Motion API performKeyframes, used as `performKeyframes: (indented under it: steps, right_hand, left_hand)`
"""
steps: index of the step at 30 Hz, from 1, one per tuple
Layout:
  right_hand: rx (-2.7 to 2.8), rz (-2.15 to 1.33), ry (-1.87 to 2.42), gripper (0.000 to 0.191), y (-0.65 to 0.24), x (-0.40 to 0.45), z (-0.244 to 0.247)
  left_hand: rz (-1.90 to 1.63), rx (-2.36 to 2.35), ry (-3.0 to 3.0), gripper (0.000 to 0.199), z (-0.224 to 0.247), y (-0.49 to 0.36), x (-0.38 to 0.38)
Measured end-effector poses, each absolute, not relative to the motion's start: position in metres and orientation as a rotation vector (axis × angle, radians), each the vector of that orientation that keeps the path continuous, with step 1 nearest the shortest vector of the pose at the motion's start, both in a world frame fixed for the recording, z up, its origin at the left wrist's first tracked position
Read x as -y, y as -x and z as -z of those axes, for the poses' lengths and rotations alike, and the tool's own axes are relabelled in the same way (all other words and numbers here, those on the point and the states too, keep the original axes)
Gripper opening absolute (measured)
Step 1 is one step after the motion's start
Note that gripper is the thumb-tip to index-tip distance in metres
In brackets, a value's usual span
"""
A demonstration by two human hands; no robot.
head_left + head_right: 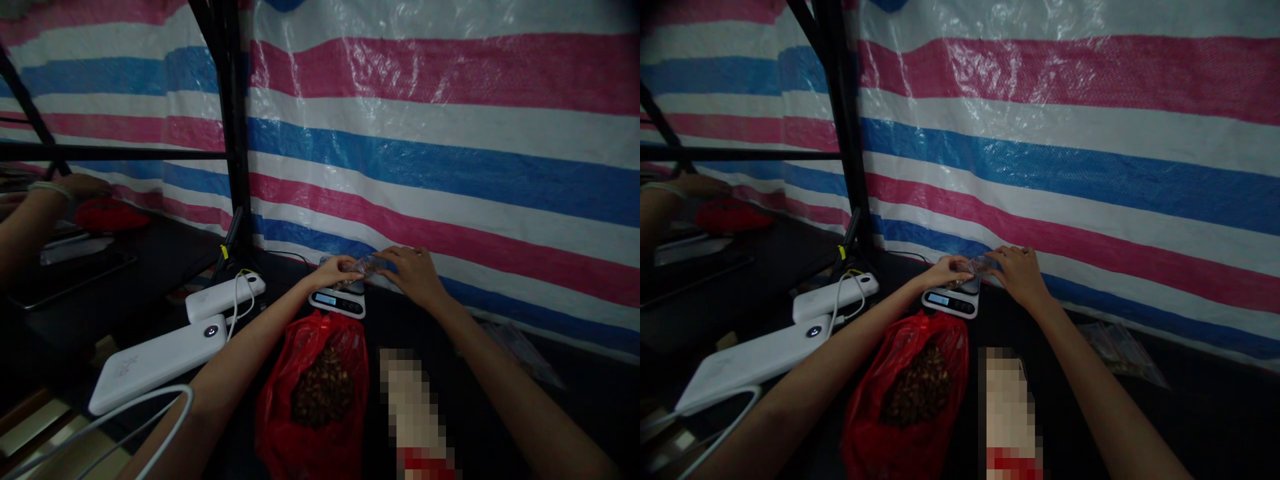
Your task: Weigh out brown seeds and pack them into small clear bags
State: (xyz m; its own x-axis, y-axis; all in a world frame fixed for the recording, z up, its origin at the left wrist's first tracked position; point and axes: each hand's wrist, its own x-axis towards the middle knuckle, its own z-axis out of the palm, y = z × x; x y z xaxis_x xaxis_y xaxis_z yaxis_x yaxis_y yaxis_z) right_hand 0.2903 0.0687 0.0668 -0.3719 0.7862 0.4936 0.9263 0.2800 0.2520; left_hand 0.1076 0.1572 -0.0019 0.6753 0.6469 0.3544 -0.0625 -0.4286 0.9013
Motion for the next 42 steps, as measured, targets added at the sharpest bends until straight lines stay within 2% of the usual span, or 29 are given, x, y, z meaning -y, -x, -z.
performKeyframes:
  steps: [3,9,13,16,20,22,24,28,32,38,42]
  right_hand:
    - [2.116,0.464,1.652,0.033,-0.299,-0.070,-0.054]
    - [1.824,-0.328,1.638,0.038,-0.320,-0.062,-0.005]
    - [1.951,-0.515,1.582,0.039,-0.319,-0.040,0.016]
    - [2.102,-0.619,1.571,0.045,-0.319,-0.027,0.014]
    - [2.126,-1.080,1.464,0.071,-0.339,-0.035,-0.005]
    - [2.088,-1.248,1.391,0.074,-0.349,-0.051,-0.011]
    - [2.004,-1.170,1.402,0.064,-0.353,-0.071,-0.008]
    - [1.938,-0.669,1.572,0.042,-0.337,-0.106,0.018]
    - [1.933,-0.414,1.646,0.022,-0.326,-0.118,0.040]
    - [1.881,-0.387,1.617,0.021,-0.331,-0.097,0.036]
    - [1.997,-0.757,1.485,0.029,-0.330,-0.072,0.022]
  left_hand:
    - [-0.874,-0.459,-1.848,0.041,0.003,-0.107,-0.159]
    - [-1.002,-0.538,-1.882,0.043,0.005,-0.101,-0.170]
    - [-1.108,-0.594,-1.851,0.044,0.003,-0.095,-0.173]
    - [-1.145,-0.629,-1.817,0.044,0.004,-0.094,-0.173]
    - [-1.151,-0.645,-1.827,0.042,0.005,-0.094,-0.172]
    - [-1.144,-0.647,-1.819,0.041,0.005,-0.094,-0.172]
    - [-1.136,-0.627,-1.799,0.041,0.006,-0.093,-0.172]
    - [-1.126,-0.605,-1.790,0.042,0.008,-0.092,-0.175]
    - [-1.105,-0.610,-1.819,0.043,0.007,-0.091,-0.176]
    - [-1.116,-0.611,-1.861,0.042,0.006,-0.090,-0.174]
    - [-1.105,-0.608,-1.856,0.040,0.004,-0.090,-0.174]
